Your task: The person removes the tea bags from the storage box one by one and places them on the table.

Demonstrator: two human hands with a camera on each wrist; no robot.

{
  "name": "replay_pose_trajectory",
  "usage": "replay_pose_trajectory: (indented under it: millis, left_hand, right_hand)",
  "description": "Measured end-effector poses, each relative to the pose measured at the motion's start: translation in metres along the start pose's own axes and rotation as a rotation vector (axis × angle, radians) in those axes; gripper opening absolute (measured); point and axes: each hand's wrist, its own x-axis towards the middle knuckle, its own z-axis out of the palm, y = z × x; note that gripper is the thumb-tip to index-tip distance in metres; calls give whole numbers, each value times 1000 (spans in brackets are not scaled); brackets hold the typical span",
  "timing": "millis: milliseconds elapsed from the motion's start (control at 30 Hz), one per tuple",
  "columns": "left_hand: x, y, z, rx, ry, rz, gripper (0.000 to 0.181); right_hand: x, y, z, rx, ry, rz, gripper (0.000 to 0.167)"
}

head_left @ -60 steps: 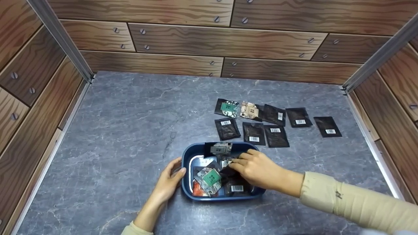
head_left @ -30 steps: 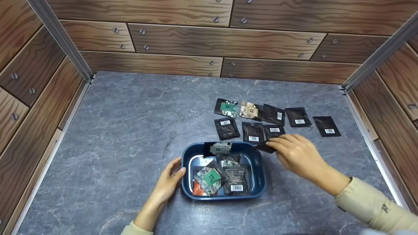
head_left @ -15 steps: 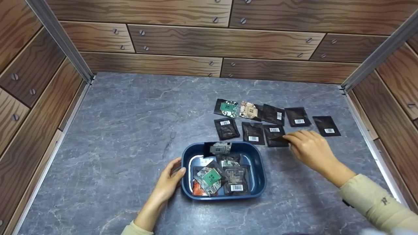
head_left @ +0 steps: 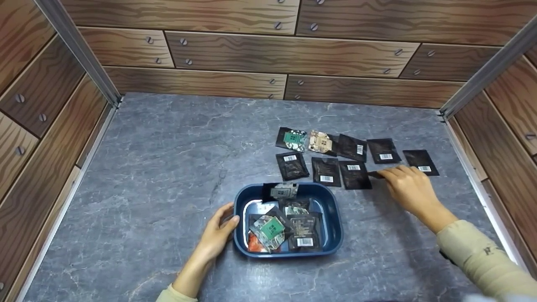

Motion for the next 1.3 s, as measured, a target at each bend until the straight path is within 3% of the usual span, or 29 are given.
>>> replay_pose_trajectory:
  millis: [267,700,1067,1300]
  left_hand:
    - [0,0,0,4,-7,21,51]
    - [0,0,1,4,9,-7,52]
    - [0,0,0,5,4,2,51]
    - [0,-1,0,1,-1,12,51]
  right_hand:
    - [-8,14,13,-23,-6,42,31]
    - [-21,21,31,-26,-58,70,31]
    - [-30,17,33,19,-260,152,44]
    - [-31,16,33,14,-310,165,45]
